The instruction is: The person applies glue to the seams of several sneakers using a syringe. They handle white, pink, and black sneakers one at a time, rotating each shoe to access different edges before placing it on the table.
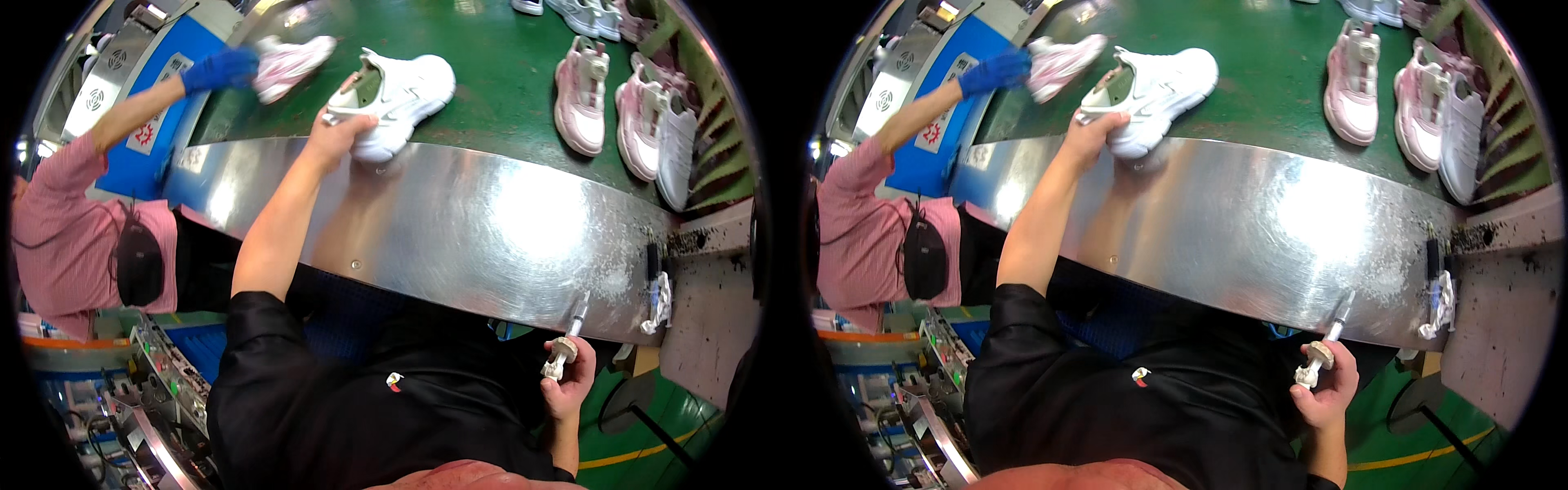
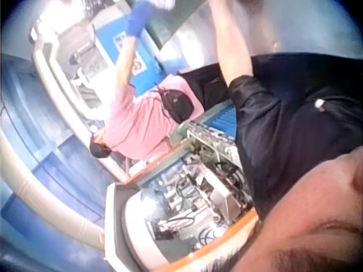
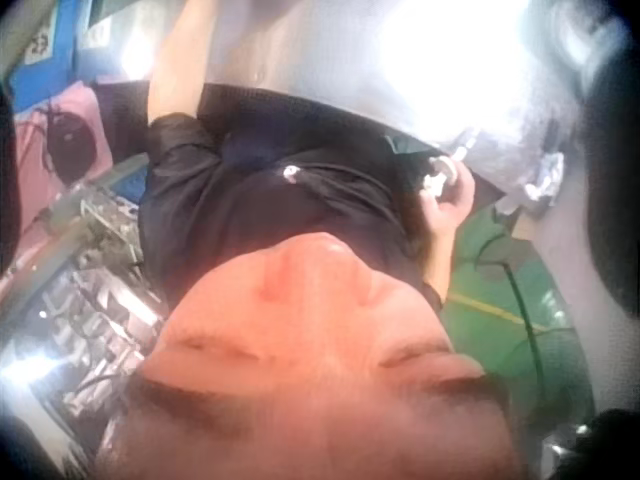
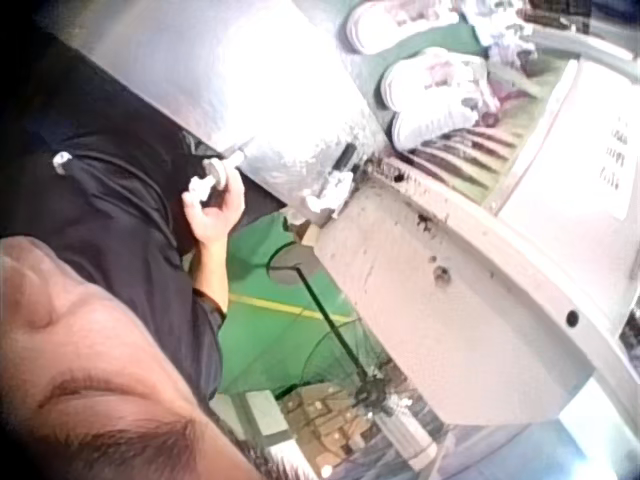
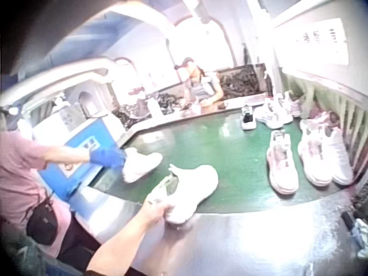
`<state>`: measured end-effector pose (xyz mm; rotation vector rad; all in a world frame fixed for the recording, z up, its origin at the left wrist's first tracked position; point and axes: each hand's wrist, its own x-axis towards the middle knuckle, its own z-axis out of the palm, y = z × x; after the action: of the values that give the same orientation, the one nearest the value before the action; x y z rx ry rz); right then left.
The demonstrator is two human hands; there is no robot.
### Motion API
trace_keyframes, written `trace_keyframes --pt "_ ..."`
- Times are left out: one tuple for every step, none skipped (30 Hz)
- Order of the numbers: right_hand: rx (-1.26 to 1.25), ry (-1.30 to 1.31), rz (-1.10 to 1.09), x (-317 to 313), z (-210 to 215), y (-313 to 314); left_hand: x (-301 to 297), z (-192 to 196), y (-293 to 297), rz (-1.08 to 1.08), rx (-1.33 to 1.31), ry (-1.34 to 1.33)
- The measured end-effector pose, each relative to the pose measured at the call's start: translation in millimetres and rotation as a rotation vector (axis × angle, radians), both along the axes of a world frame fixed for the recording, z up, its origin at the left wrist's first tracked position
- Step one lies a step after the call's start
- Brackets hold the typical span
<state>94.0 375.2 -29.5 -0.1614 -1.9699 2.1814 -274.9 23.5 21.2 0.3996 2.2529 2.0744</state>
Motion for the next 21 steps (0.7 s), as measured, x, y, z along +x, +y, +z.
trace_keyframes --pt "0.005 -0.004 0.011 -2.1 1.3 -2.6 21.1 4.7 -4.6 -0.012 0.036 -0.029" --pt "0.009 -0.009 0.02 -3.5 2.6 -3.7 44.6 14.2 -5.9 -0.026 0.004 -0.038" --pt "0.02 -0.008 0.018 -4.3 4.4 -3.5 66.8 20.9 -3.7 -0.05 -0.022 -0.043" --pt "0.033 -0.009 0.043 -6.7 5.7 -2.1 90.2 19.3 1.7 -0.076 0.004 0.012" --pt "0.056 -0.011 0.037 -9.4 5.9 -1.2 109.5 12.5 9.8 -0.112 0.035 0.068" --pt "0.068 -0.015 0.037 -12.2 5.5 -0.3 129.0 5.8 11.3 -0.085 -0.221 0.258" --pt "0.081 -0.016 0.033 -14.3 5.2 0.7 145.0 0.0 13.4 -0.062 -0.477 0.451" --pt "0.091 -0.021 0.034 -16.2 6.5 2.8 157.7 4.5 21.3 -0.083 -0.519 0.457" --pt "0.075 -0.036 0.019 -17.2 8.8 4.2 169.2 11.4 27.4 -0.099 -0.563 0.461" --pt "0.06 -0.051 0.001 -17.6 10.9 5.3 175.2 -2.9 24.1 -0.171 -0.278 0.188" --pt "0.046 -0.067 -0.019 -16.8 12.6 5.9 171.7 -1.1 21.6 -0.185 -0.127 0.023" --pt "0.038 -0.076 -0.032 -15.4 14.2 7.0 164.0 6.2 15.9 -0.192 0.024 -0.136" --pt "0.052 -0.076 -0.042 -14.2 15.4 9.5 150.8 10.0 11.1 -0.206 0.18 -0.295" --pt "0.067 -0.077 -0.053 -12.0 15.8 13.2 133.1 2.5 6.2 -0.192 0.042 -0.203" --pt "0.08 -0.074 -0.06 -11.3 16.4 16.0 111.1 -4.4 8.4 -0.171 -0.017 -0.102" --pt "0.131 -0.061 -0.071 -11.4 16.8 15.3 86.3 -10.5 12.9 -0.15 -0.079 -0.002" --pt "0.133 -0.07 -0.083 -10.5 17.9 15.5 61.8 -12.4 15.1 -0.078 -0.179 0.015" --pt "0.147 -0.074 -0.106 -9.9 18.7 17.0 32.7 -16.0 25.1 -0.053 -0.14 -0.079" --pt "0.148 -0.07 -0.118 -10.4 19.5 16.8 2.5 -22.1 24.5 -0.067 -0.289 -0.039" --pt "0.164 -0.063 -0.12 -10.4 20.5 15.7 -20.9 -38.1 16.9 0.059 -0.547 0.144" --pt "0.166 -0.052 -0.136 -8.7 19.6 17.7 -29.2 -32.9 21.0 0.106 -0.667 0.266"
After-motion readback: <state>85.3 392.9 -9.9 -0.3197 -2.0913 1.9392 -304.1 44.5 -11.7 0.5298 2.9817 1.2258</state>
